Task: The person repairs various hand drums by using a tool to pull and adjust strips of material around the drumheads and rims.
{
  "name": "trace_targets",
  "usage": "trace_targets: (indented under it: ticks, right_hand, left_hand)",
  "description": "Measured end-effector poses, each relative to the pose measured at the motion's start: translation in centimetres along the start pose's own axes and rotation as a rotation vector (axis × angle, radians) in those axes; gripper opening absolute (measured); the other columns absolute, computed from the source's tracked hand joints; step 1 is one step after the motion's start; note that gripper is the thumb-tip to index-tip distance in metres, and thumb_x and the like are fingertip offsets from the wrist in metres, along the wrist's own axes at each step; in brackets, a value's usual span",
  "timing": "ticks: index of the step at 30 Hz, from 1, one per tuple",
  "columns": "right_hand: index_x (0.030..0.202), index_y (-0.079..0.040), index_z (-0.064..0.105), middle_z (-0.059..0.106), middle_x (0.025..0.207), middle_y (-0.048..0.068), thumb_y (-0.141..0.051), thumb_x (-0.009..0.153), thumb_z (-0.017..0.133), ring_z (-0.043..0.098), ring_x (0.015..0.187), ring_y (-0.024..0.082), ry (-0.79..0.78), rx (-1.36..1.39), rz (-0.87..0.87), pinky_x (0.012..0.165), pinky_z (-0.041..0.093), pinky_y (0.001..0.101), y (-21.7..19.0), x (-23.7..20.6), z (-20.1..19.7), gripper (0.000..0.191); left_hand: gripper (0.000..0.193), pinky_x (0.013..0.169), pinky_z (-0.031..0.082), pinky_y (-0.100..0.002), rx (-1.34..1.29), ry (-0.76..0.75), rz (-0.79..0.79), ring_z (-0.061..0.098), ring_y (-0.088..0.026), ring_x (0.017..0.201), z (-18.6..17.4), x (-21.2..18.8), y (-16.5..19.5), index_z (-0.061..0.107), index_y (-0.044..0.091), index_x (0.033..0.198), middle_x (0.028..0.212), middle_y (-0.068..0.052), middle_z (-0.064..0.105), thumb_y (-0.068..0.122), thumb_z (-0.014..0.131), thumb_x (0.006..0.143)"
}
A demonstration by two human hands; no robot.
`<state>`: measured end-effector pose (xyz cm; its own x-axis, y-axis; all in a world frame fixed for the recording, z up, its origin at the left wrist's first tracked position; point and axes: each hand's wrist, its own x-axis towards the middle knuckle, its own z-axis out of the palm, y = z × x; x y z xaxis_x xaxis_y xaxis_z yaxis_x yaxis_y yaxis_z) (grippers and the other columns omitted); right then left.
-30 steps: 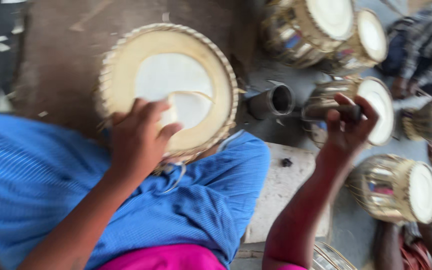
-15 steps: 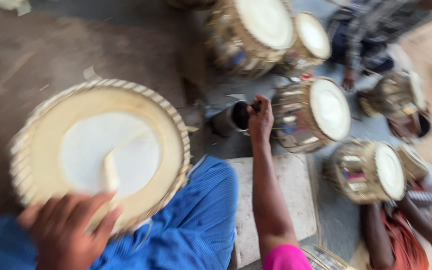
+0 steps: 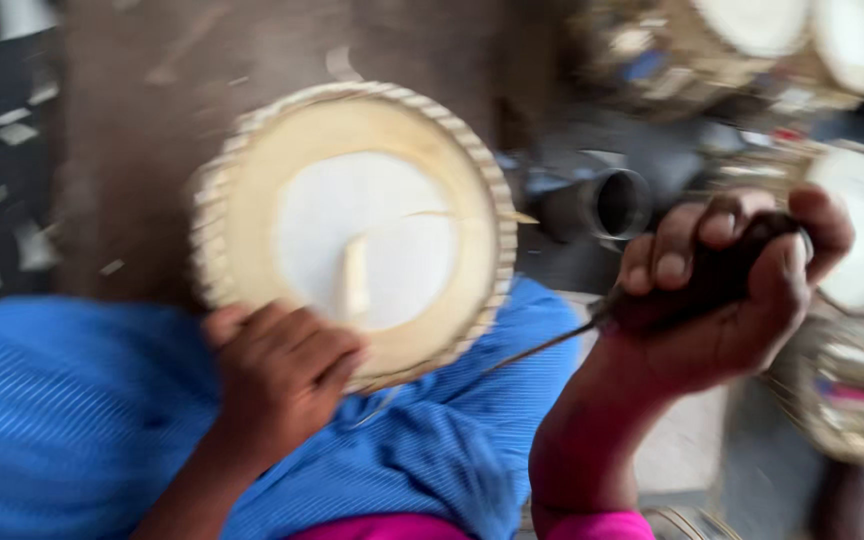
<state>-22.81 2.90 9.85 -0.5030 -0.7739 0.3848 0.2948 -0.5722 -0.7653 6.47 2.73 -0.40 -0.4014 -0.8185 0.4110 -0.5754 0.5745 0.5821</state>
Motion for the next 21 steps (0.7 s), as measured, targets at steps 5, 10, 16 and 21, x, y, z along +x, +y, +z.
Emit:
trace_targets:
  ticks: [5, 10, 16, 21]
  right_hand:
    - [0.13, -0.005, 0.046, 0.055, 0.098, 0.013, -0.017, 0.119, 0.056, 0.056, 0.067, 0.021, 0.027, 0.009, 0.071, 0.053, 0.049, 0.0335, 4.6, -4.1, 3.6, 0.019]
    - [0.127, -0.005, 0.047, 0.055, 0.095, 0.013, -0.018, 0.117, 0.059, 0.056, 0.067, 0.02, 0.002, -0.105, 0.081, 0.053, 0.05, 0.0321, 6.3, -5.2, 6.8, 0.021]
    - [0.113, 0.003, 0.049, 0.056, 0.084, 0.015, -0.014, 0.106, 0.055, 0.056, 0.059, 0.019, -0.104, -0.309, 0.07, 0.052, 0.052, 0.0314, 5.5, -4.4, 9.8, 0.019]
    - [0.09, 0.012, 0.049, 0.052, 0.07, 0.011, -0.005, 0.1, 0.043, 0.053, 0.055, 0.017, -0.303, -0.225, 0.109, 0.049, 0.052, 0.0289, 5.7, -3.4, 10.3, 0.02]
  left_hand:
    - [0.009, 0.087, 0.03, -0.042, -0.044, 0.009, 0.014, 0.058, -0.014, 0.078, -1.3, 1.4, 0.9, 0.068, 0.023, 0.088, 0.078, 0.008, 0.06, 0.029, 0.074, 0.092]
    - [0.009, 0.088, 0.03, -0.041, -0.065, 0.006, 0.015, 0.058, -0.013, 0.078, -1.4, 1.5, 0.8, 0.068, 0.023, 0.091, 0.078, 0.008, 0.06, 0.03, 0.071, 0.097]
    - [0.014, 0.087, 0.03, -0.041, -0.05, 0.041, 0.021, 0.057, -0.012, 0.076, -0.5, 0.7, 0.3, 0.069, 0.021, 0.098, 0.078, 0.008, 0.061, 0.034, 0.066, 0.101]
    - [0.028, 0.087, 0.032, -0.042, 0.062, 0.233, 0.041, 0.057, -0.016, 0.073, 1.5, 0.1, -0.3, 0.067, 0.007, 0.115, 0.082, 0.0, 0.062, 0.031, 0.055, 0.107]
